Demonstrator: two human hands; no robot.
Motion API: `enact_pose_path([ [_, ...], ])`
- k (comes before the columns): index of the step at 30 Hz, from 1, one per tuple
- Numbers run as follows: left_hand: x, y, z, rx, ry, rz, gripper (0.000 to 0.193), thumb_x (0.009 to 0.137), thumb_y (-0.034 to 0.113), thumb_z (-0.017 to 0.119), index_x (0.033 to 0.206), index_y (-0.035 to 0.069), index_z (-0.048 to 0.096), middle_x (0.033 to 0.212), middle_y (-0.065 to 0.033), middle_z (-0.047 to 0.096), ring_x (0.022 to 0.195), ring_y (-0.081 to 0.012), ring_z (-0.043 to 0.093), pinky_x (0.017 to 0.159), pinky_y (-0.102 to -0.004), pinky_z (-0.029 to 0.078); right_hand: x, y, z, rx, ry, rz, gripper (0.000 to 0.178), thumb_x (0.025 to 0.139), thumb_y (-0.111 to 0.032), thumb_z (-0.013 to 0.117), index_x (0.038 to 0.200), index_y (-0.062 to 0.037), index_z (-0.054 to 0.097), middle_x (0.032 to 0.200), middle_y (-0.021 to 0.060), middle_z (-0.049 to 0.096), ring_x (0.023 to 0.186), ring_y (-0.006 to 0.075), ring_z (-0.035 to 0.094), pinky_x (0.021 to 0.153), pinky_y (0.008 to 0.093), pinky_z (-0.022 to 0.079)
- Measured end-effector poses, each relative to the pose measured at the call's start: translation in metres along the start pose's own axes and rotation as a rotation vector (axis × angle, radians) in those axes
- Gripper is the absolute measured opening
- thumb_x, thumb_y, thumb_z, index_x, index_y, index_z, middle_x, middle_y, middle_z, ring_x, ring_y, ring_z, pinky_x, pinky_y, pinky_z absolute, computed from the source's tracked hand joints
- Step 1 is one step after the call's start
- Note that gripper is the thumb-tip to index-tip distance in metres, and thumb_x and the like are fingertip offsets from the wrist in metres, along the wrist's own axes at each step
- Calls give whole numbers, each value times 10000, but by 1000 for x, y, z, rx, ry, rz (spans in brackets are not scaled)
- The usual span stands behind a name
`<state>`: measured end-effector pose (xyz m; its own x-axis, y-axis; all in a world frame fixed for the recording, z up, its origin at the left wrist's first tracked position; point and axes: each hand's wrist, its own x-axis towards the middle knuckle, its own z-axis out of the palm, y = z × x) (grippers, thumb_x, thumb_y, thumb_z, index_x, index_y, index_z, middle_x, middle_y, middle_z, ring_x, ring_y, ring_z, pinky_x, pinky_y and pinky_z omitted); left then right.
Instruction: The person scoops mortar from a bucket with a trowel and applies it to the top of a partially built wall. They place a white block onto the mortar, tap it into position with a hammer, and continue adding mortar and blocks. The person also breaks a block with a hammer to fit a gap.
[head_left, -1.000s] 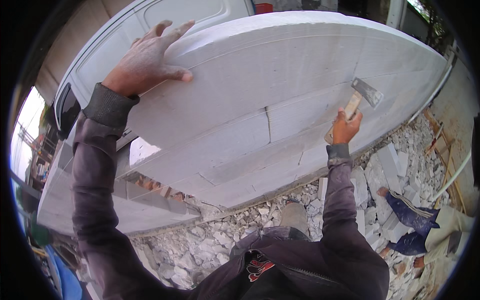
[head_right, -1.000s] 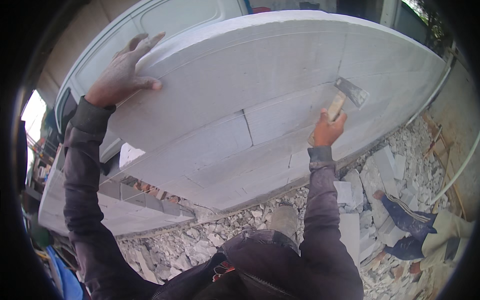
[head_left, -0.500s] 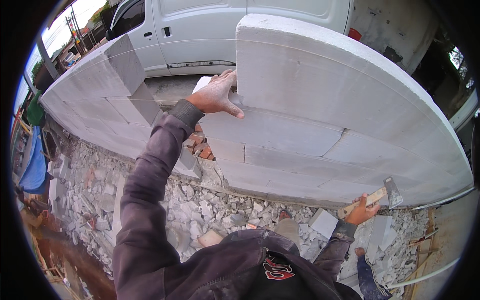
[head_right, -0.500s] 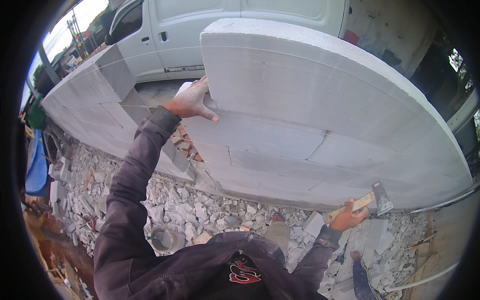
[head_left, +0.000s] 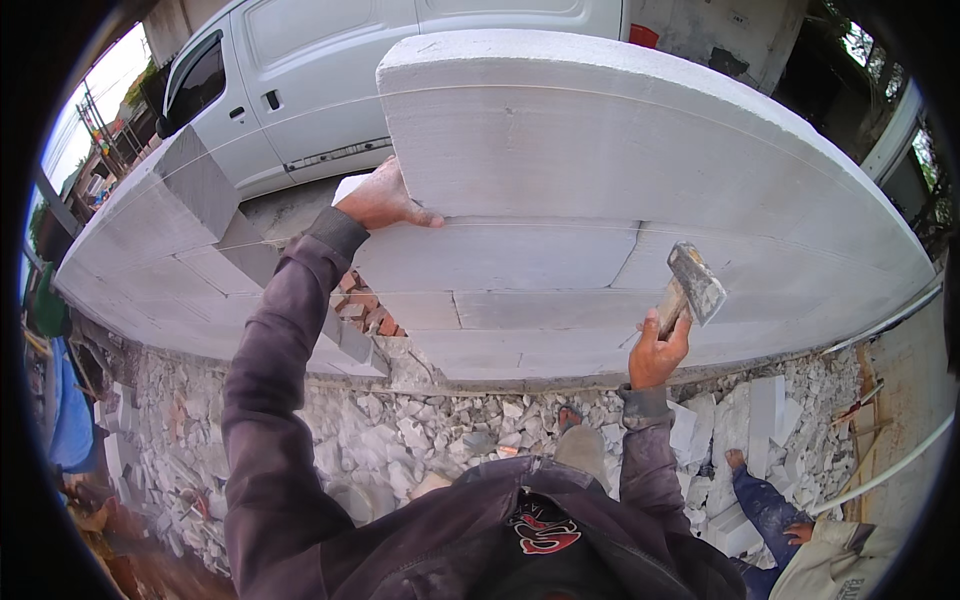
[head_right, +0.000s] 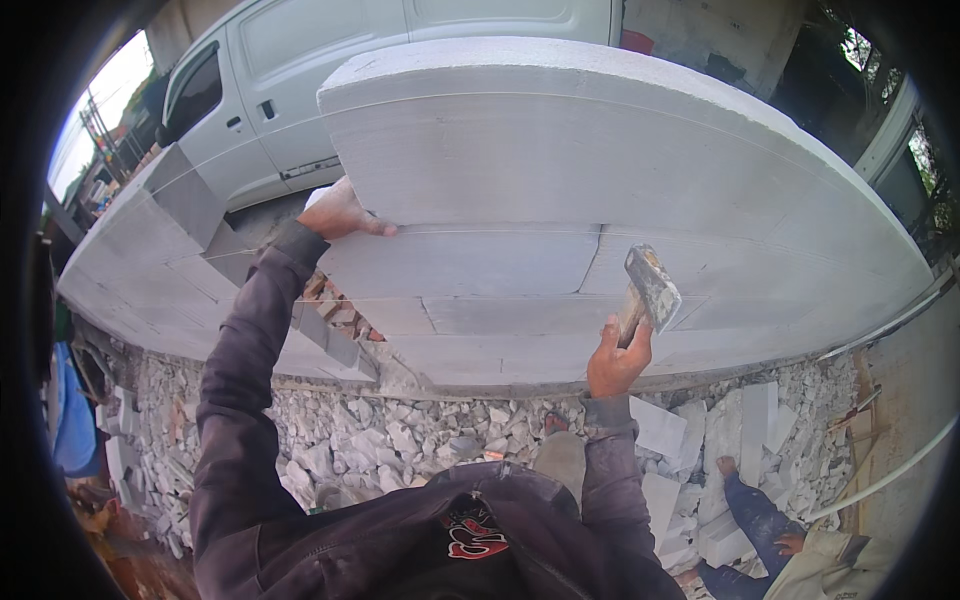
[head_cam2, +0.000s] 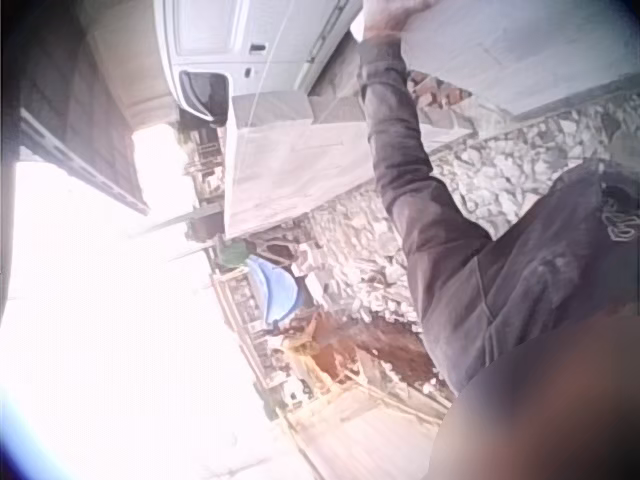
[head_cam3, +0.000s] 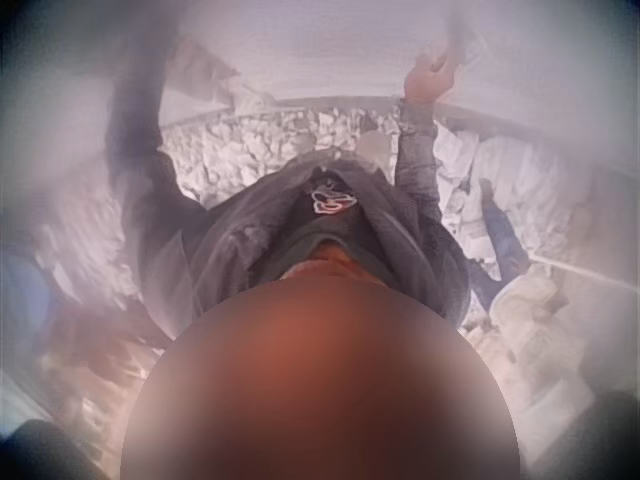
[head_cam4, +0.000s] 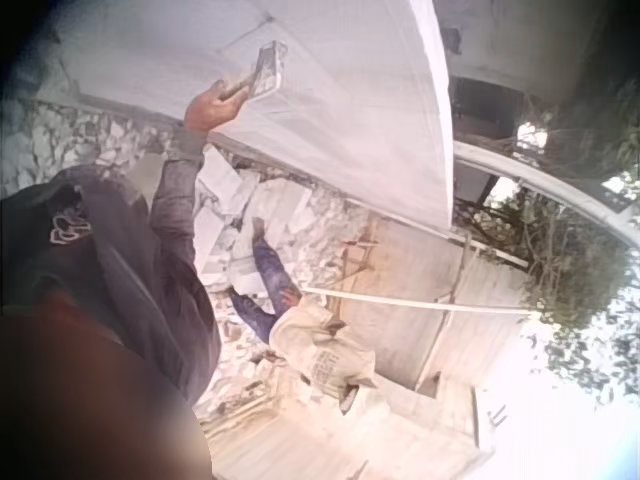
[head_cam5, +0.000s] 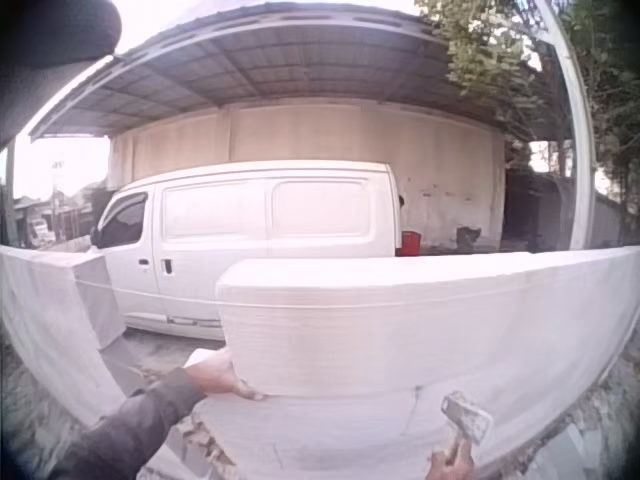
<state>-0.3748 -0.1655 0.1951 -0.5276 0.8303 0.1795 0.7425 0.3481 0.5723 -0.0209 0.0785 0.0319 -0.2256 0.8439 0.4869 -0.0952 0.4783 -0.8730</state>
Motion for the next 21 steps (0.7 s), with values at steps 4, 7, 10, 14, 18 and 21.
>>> enact_pose_path([
  [4,-1,0,1,-98,15,56,1082,537,397,976,1388,-33,464,1293,-221,577,1243,-354,522,1081,-377,409,28,5,27,-57,-8,-83,432,927,-36,642,1305,130,518,1229,276,621,1088,344,643,933,413,509],
  [7,1,-4,3,-153,-9,52,1086,543,380,964,1399,-38,442,1327,-237,536,1271,-373,487,1114,-383,378,39,10,37,-28,37,-87,439,924,-43,653,1303,139,523,1236,293,616,1122,365,634,956,416,500],
  [10,4,-7,3,-151,-19,56,1095,543,373,956,1408,-39,426,1342,-250,512,1288,-383,467,1132,-387,362,43,12,40,3,55,-80,447,925,-50,658,1299,149,520,1243,298,613,1148,371,627,969,414,494],
  [14,5,-6,2,-204,-41,49,1052,541,360,953,1379,-43,460,1311,-244,534,1266,-367,482,1119,-383,373,48,10,37,37,73,-83,447,924,-47,657,1295,160,518,1253,305,608,1167,377,620,991,421,483],
  [18,3,1,1,-136,-38,53,965,544,339,944,1315,-58,521,1264,-225,570,1215,-349,515,1082,-383,397,60,7,32,-43,95,-99,435,922,-39,654,1293,150,527,1249,305,611,1166,370,623,986,418,488],
  [21,1,6,1,-144,-32,76,918,551,327,936,1285,-61,545,1234,-210,591,1183,-338,533,1054,-379,416,69,4,31,19,110,-104,415,920,-41,657,1276,141,542,1215,293,629,1132,365,642,961,413,503],
])
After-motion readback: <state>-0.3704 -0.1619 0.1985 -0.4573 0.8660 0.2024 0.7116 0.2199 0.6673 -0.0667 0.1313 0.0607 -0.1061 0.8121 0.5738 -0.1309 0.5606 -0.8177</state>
